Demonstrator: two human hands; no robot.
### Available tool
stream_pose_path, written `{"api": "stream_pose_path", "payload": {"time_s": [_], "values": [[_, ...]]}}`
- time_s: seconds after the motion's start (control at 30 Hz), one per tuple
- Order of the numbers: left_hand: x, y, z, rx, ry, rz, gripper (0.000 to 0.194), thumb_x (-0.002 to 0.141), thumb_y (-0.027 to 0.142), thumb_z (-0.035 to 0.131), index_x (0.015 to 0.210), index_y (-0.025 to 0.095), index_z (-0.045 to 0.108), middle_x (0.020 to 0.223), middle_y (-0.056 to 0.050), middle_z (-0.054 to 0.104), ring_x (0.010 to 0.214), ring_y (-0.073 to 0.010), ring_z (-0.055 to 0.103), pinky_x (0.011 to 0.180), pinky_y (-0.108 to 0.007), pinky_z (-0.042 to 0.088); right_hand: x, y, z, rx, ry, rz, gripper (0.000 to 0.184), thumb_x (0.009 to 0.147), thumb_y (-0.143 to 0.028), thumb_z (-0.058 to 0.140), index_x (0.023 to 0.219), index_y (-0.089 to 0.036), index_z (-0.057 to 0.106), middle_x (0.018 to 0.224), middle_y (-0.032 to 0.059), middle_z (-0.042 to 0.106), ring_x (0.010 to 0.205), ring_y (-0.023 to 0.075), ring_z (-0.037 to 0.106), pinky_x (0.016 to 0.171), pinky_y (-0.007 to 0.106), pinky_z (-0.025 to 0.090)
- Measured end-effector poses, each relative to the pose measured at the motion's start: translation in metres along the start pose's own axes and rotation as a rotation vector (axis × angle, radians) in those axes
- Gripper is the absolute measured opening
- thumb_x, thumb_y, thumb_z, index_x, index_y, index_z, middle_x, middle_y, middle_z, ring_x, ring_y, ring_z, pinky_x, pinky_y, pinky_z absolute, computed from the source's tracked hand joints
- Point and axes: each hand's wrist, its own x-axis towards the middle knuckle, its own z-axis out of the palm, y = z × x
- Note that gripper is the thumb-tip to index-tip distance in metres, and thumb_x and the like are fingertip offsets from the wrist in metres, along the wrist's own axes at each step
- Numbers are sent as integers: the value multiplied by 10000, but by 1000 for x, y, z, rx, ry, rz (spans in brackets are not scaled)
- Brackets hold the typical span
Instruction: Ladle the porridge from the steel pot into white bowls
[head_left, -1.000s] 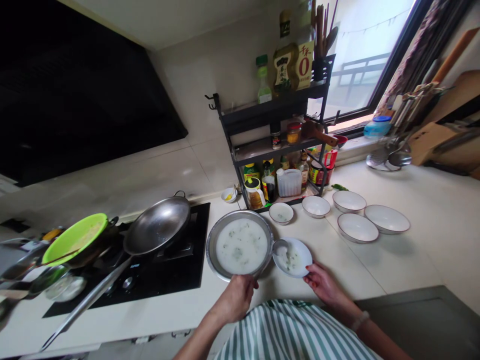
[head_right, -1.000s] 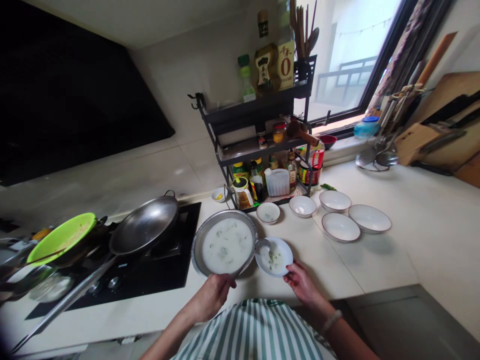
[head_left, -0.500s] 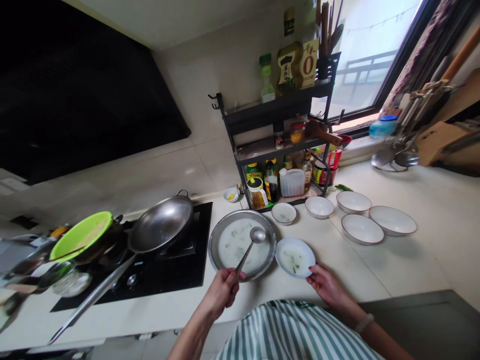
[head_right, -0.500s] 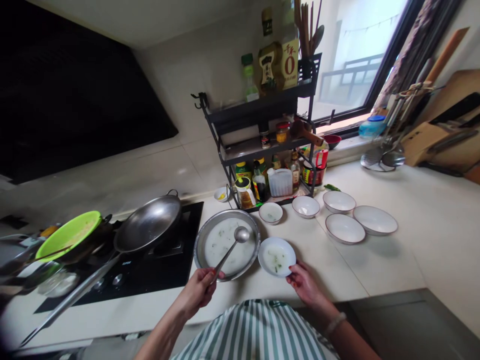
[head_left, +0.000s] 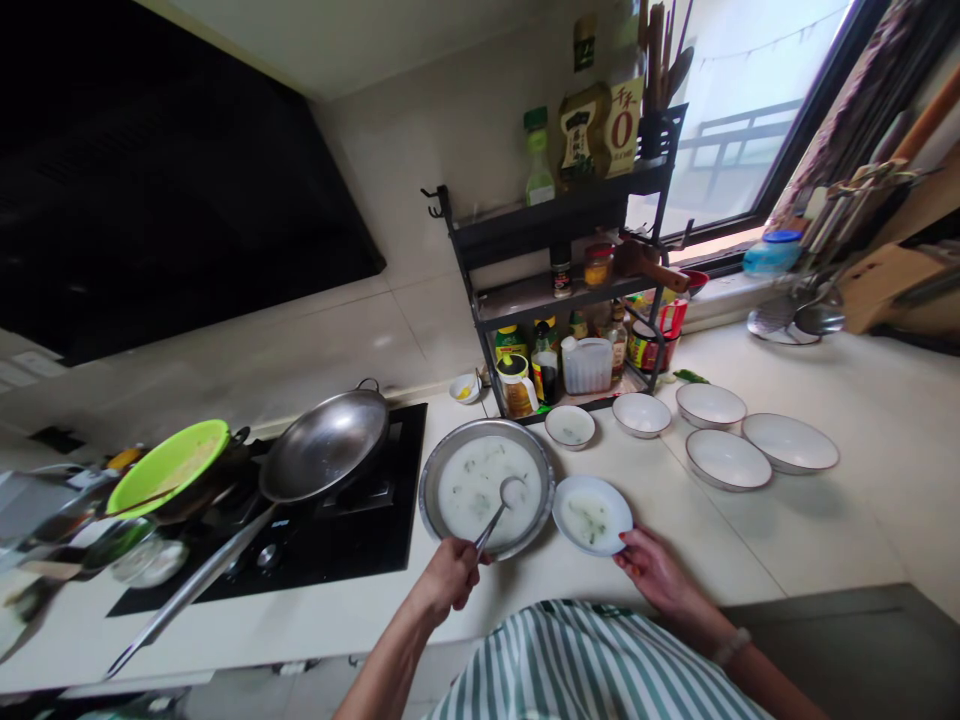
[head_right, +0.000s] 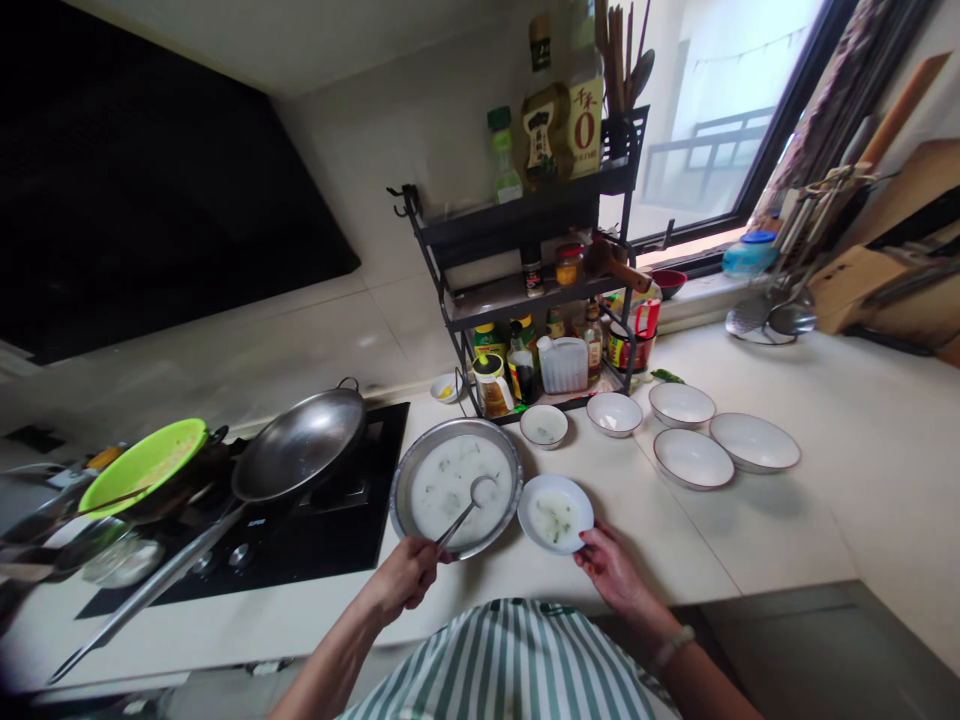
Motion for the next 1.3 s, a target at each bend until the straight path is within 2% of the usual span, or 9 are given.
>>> {"api": "stream_pose_path", "payload": {"time_s": [0.17, 0.47, 0.7, 0.93, 1.07, 1.3], "values": [[-7, 6, -8, -225, -50, -82, 278, 733, 384, 624, 765, 111, 583, 475, 97, 385, 340, -11, 190, 365, -198, 100, -1, 0, 1, 31, 21, 11, 257, 476, -272, 743, 639, -252, 546, 587, -34, 608, 528, 152, 528, 529, 298, 400], [-17, 12, -17, -331, -65, -131, 265, 741, 357, 663, 792, 103, 604, 478, 104, 360, 351, -4, 184, 381, -188, 70, 2, 2, -2, 9, 13, -4, 268, 478, -295, 760, 649, -251, 559, 590, -26, 623, 525, 161, 539, 514, 304, 404], [-22, 16, -20, -379, -88, -108, 258, 746, 345, 682, 785, 102, 605, 482, 98, 365, 351, 0, 185, 373, -185, 68, 2, 2, -1, 58, 15, 18, 236, 471, -249, 759, 624, -239, 579, 581, -32, 636, 516, 136, 541, 491, 268, 408], [-27, 21, -19, -393, -98, -117, 262, 746, 343, 681, 796, 93, 619, 477, 99, 359, 349, 2, 179, 361, -179, 74, 1, 1, -1, 72, 7, 32, 243, 469, -243, 770, 615, -240, 577, 557, -36, 630, 488, 131, 533, 470, 262, 405], [-32, 28, -16, -391, -110, -114, 293, 696, 352, 706, 800, 90, 625, 474, 100, 365, 347, 5, 177, 356, -177, 70, 1, 1, -1, 87, 3, 37, 258, 466, -257, 783, 607, -240, 568, 533, -40, 616, 461, 127, 515, 438, 258, 386], [-46, 43, -4, -351, -200, -97, 407, 620, 428, 739, 830, 98, 625, 463, 106, 377, 340, 4, 157, 346, -182, 61, 1, 3, 0, 64, 16, -11, 245, 478, -266, 768, 633, -240, 580, 580, -31, 641, 516, 143, 550, 494, 274, 415]]}}
